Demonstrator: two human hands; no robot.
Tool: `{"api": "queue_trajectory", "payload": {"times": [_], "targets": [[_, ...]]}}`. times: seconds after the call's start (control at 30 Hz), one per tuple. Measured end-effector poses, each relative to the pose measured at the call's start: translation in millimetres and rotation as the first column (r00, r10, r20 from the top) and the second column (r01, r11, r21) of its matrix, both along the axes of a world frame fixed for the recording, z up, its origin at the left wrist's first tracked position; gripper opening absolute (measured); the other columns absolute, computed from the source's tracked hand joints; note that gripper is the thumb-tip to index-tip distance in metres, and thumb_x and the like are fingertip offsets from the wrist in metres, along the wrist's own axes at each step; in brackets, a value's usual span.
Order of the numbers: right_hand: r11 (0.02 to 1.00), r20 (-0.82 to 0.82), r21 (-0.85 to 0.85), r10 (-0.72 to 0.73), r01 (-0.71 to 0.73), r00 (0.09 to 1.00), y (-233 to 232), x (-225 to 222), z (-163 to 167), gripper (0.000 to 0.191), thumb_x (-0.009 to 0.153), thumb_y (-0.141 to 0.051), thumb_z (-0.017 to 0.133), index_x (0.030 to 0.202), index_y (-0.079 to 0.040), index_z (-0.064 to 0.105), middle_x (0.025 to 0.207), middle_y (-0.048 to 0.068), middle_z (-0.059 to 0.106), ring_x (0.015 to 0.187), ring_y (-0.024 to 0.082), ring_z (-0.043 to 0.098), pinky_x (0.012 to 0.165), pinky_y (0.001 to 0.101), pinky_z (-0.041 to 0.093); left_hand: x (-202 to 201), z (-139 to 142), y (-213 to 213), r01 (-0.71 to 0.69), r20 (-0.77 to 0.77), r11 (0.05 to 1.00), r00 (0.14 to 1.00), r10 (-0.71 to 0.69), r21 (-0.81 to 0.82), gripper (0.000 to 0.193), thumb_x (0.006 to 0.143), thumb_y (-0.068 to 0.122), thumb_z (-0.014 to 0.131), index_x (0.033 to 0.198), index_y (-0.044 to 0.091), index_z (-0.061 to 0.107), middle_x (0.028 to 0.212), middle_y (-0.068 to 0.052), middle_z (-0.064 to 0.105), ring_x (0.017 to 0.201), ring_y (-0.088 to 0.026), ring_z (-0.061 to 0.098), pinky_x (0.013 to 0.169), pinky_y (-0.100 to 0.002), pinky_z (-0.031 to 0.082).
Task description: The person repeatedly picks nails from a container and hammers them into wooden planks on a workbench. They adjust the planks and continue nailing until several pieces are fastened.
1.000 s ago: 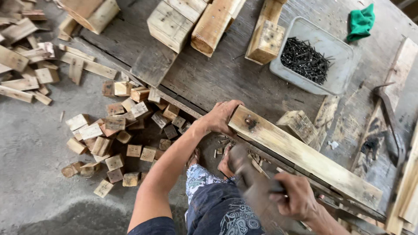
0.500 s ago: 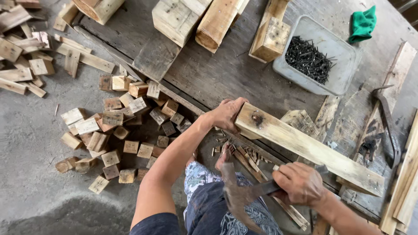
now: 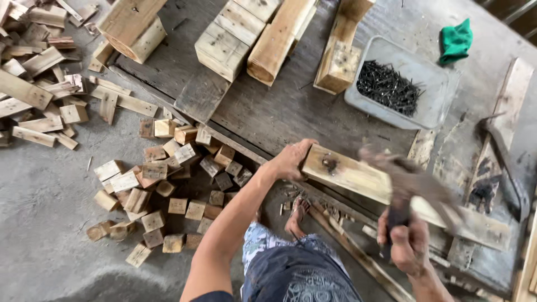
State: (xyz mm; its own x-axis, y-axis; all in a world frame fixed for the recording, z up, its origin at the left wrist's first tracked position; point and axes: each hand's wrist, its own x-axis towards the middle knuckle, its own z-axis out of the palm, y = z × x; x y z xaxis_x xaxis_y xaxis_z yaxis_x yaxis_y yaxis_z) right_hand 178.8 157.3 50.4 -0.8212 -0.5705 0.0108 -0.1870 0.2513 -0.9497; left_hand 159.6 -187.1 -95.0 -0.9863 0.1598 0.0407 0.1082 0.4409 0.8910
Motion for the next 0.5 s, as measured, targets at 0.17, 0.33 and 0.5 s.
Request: {"api": "queue_trajectory", "payload": {"times": [0.17,0.33,0.5], "targets": [[0.675,-0.086,-0.649,0.393,-0.351,0.915,-14,-18,60,0.038,0.106,-0.034,0.061,0.12,0.001,0.061,0.094,0.019,0.067,0.078,0.03,0.065,0.069,0.049,0.053,-7,9,6,0.017,0.011,1.0,1.0,-0.017,0.015,0.103,0.054,0.022,0.087,0.143,0.017,0.035,0.131,-0.01,0.063,0.137,-0.031,0.052,0.121,-0.06,0.011],[0.853,-0.371,0.477,-0.02,0.209,0.928,-58,-11,8,0.024,0.099,-0.026,0.062,0.096,-0.002,0.061,0.068,0.01,0.054,0.057,0.029,0.05,0.054,0.042,0.04,-12,7,16,0.038,0.064,0.998,0.997,-0.034,-0.05,0.112,0.05,0.035,0.094,0.142,0.016,0.033,0.137,-0.012,0.053,0.142,-0.031,0.039,0.119,-0.06,0.001],[0.89,0.122,0.371,-0.328,0.263,0.937,-10,-16,-54,0.027,0.095,-0.031,0.061,0.103,-0.005,0.056,0.064,0.005,0.06,0.049,0.014,0.056,0.042,0.0328,0.049,-15,3,25,0.047,0.08,0.995,0.996,-0.041,-0.085,0.103,0.057,0.028,0.086,0.147,0.02,0.036,0.139,-0.013,0.054,0.148,-0.031,0.035,0.124,-0.056,0.004]]}}
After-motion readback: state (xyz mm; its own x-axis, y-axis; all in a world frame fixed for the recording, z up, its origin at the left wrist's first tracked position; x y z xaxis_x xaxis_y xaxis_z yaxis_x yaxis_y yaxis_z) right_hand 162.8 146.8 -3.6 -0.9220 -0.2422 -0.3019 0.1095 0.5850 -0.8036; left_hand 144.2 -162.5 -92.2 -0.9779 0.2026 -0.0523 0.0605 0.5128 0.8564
